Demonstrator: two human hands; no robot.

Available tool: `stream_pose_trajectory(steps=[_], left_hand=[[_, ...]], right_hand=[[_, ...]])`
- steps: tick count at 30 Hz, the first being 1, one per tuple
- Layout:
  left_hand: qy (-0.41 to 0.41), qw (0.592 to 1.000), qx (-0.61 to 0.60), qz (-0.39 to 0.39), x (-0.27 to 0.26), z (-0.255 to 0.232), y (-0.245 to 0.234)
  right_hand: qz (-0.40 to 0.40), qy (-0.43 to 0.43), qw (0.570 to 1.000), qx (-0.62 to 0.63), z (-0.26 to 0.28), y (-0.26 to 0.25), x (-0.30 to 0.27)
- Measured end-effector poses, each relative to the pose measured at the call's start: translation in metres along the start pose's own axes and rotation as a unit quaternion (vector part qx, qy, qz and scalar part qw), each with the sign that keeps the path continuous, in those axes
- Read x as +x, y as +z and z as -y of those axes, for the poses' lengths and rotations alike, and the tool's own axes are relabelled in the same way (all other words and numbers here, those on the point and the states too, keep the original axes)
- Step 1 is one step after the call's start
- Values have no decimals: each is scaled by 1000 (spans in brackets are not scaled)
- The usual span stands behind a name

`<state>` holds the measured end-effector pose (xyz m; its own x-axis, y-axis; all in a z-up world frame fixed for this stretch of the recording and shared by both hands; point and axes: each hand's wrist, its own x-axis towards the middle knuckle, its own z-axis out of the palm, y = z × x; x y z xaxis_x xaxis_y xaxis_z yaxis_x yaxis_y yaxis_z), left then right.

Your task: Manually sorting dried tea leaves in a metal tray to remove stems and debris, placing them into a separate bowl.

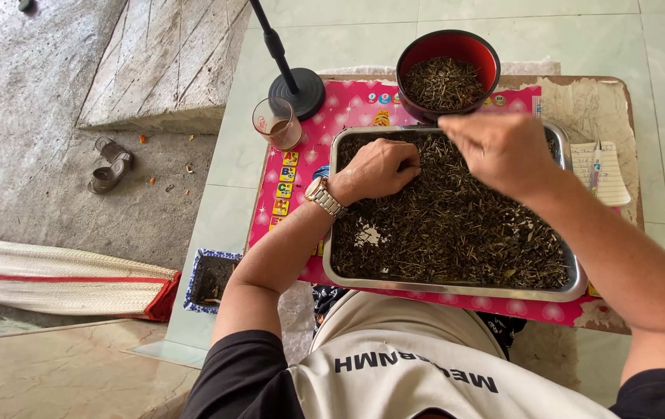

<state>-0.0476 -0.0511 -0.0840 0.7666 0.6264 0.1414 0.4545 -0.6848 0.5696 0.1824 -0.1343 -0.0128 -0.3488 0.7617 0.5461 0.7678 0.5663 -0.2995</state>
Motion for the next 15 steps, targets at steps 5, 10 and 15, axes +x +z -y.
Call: stream_pose_trajectory(steps=[5,10,15], left_hand=[[44,998,39,-37,-2,-4,2],[11,997,55,-54,-4,-13,-9],[-14,998,39,44,-7,-16,-8]], right_hand=[[-82,-72,988,-107,-21,5,57],[-19,-20,987,-158,5,10,32],[382,160,900,-136,54,-6,3]])
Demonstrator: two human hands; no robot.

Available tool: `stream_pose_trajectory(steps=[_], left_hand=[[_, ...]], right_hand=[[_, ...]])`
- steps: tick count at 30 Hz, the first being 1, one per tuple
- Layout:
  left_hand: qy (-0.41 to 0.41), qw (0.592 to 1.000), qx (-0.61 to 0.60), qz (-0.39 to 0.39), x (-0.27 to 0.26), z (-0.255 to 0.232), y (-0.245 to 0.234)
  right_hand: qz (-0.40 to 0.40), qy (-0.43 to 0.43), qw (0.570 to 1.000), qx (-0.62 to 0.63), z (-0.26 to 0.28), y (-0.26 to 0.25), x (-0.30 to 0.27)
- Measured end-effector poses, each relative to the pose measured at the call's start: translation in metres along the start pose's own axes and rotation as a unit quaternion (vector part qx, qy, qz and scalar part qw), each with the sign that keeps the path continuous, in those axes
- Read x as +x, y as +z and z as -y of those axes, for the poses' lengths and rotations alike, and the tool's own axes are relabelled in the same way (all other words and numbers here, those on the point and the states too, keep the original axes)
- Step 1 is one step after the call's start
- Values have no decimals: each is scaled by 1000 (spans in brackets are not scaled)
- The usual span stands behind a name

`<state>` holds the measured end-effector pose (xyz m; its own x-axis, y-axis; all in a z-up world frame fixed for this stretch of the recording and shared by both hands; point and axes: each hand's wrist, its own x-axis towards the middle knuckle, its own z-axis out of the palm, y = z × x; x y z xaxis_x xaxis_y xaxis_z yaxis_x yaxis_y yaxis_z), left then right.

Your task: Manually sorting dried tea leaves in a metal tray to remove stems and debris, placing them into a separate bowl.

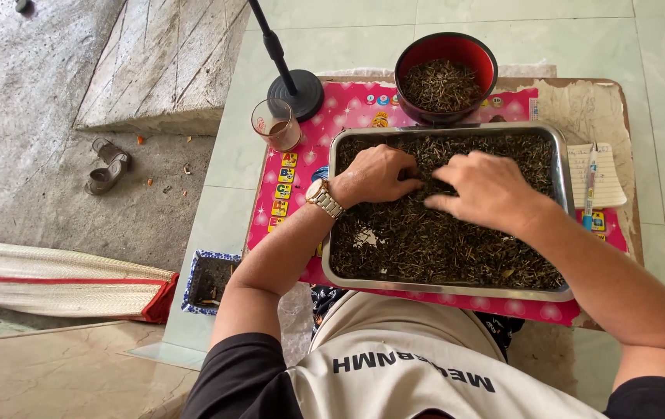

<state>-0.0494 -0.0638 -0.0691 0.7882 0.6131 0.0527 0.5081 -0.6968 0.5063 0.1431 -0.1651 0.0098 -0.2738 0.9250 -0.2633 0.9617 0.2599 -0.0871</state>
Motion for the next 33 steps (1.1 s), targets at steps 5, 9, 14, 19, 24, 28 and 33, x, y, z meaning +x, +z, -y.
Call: stream_pose_trajectory(steps=[5,9,14,19,24,28,33], left_hand=[[37,999,-25,-18,6,8,9],[72,995,-48,-51,4,4,5],[100,986,-61,-117,2,5,6],[124,974,-85,-168,3,5,8],[159,959,-156,-176,2,0,0],[152,968,-138,-145,9,-11,-22],[164,958,-40,-231,64,-6,-63]], right_hand=[[-98,-61,993,16,-10,26,2],[-219,-88,969,68,-16,39,5],[-263,-91,955,104,-20,40,12],[-299,-95,943,112,-26,50,14],[-340,-105,926,129,-34,60,20],[-332,-106,932,105,-29,52,14],[-359,-154,920,29,-44,73,28]])
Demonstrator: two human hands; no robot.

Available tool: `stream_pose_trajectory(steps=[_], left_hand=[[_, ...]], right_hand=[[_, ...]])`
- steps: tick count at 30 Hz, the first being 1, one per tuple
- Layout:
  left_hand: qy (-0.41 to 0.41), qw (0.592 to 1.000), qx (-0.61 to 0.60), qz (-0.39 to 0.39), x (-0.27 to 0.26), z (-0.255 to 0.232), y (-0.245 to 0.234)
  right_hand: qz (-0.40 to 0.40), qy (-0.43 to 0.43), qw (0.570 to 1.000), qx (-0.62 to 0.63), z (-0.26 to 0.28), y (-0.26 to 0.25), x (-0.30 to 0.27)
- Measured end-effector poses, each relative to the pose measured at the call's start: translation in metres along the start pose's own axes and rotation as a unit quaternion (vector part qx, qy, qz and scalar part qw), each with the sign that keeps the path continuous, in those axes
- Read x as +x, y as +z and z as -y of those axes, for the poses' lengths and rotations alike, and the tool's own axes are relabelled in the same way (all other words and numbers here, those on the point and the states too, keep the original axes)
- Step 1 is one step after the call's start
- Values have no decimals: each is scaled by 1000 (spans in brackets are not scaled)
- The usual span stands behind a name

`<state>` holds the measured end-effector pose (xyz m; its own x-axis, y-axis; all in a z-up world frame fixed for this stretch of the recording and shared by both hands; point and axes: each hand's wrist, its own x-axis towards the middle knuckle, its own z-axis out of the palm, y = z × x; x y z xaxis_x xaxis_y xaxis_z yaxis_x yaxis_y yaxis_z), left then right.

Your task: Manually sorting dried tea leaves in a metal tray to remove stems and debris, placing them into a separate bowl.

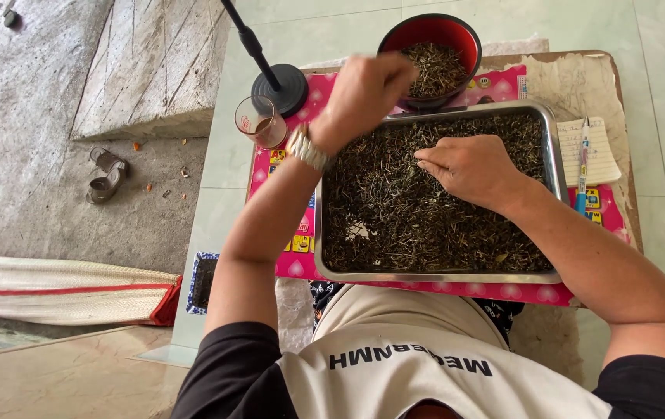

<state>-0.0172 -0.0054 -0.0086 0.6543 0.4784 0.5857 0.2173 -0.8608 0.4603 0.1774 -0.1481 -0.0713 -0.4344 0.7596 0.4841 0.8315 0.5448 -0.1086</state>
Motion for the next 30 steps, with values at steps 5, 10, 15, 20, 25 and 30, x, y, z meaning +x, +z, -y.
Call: stream_pose_trajectory(steps=[5,10,15,20,25,30], left_hand=[[-23,999,23,-13,43,22,4],[-10,998,-31,-53,17,-3,-13],[-49,993,20,102,-28,4,-18],[-81,979,15,186,-50,-1,-13],[-155,964,79,200,-63,14,8],[-247,924,153,247,-58,5,31]], right_hand=[[3,-4,999,-35,0,1,-2],[-22,-2,1000,-2,3,-19,7],[25,-10,999,18,-15,-58,50],[-42,-18,997,-68,-41,-45,78],[25,0,997,-67,-23,-27,56],[244,164,955,-43,-19,-1,55]])
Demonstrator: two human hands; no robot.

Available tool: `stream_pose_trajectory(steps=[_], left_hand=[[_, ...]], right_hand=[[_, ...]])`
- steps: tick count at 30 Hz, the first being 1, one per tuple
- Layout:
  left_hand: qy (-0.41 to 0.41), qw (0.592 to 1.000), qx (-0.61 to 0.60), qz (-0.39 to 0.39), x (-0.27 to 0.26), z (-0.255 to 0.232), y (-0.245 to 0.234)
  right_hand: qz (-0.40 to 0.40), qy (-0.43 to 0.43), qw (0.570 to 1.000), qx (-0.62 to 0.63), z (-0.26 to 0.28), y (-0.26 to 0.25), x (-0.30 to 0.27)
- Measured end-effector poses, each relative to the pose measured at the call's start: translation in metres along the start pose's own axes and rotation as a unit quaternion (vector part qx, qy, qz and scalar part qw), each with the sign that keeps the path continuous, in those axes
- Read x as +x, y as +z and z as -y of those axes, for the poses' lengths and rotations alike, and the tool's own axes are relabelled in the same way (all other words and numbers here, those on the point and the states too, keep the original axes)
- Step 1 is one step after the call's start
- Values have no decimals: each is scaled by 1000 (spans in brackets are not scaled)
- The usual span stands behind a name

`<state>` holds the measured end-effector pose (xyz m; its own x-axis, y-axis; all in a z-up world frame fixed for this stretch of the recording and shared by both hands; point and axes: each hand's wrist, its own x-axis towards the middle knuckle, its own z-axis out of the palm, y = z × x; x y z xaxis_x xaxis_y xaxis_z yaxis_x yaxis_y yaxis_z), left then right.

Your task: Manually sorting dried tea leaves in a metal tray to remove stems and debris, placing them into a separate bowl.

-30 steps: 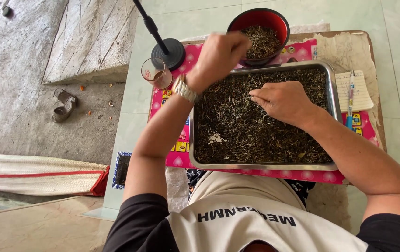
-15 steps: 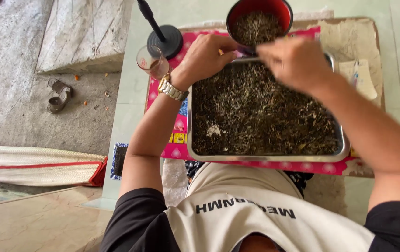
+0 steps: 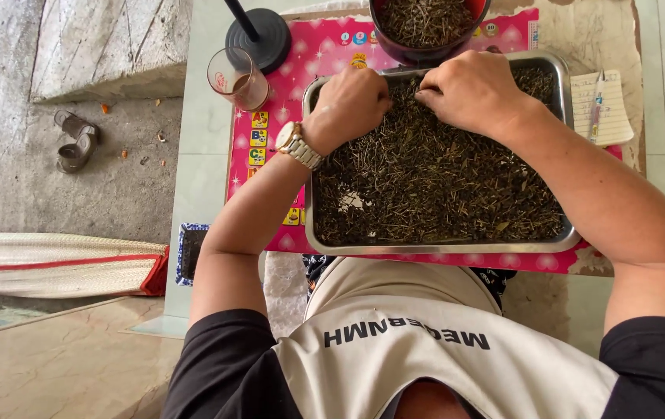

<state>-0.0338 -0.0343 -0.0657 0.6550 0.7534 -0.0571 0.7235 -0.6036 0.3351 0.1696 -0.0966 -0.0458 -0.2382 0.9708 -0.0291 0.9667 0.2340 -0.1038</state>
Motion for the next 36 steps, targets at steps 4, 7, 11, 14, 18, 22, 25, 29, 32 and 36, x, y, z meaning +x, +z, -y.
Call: stream_pose_trajectory(steps=[4,7,11,14,18,22,25,29,32,36], left_hand=[[-31,999,-2,21,8,-9,19],[-6,1000,7,-26,11,-12,21],[-16,1000,1,20,6,-12,15],[-11,999,-14,30,-6,-15,5],[12,999,-35,22,-21,-21,-20],[41,999,-3,25,-10,-15,-12],[54,998,-16,22,-2,-15,-12],[28,999,19,23,-1,-16,-21],[9,999,39,9,8,1,-9],[19,998,53,32,15,14,19]], right_hand=[[82,35,996,-20,18,-11,-1],[86,27,996,-21,15,-6,-7],[4,6,1000,-8,7,-1,-20],[14,17,1000,4,19,-28,-32],[2,14,1000,25,18,-41,-42],[-72,-33,996,33,-7,-37,-27],[-177,-69,976,103,-25,-51,-3],[-250,-104,946,177,-17,-62,0],[-181,-73,974,116,5,-56,-22],[113,28,993,20,30,-56,-49]])
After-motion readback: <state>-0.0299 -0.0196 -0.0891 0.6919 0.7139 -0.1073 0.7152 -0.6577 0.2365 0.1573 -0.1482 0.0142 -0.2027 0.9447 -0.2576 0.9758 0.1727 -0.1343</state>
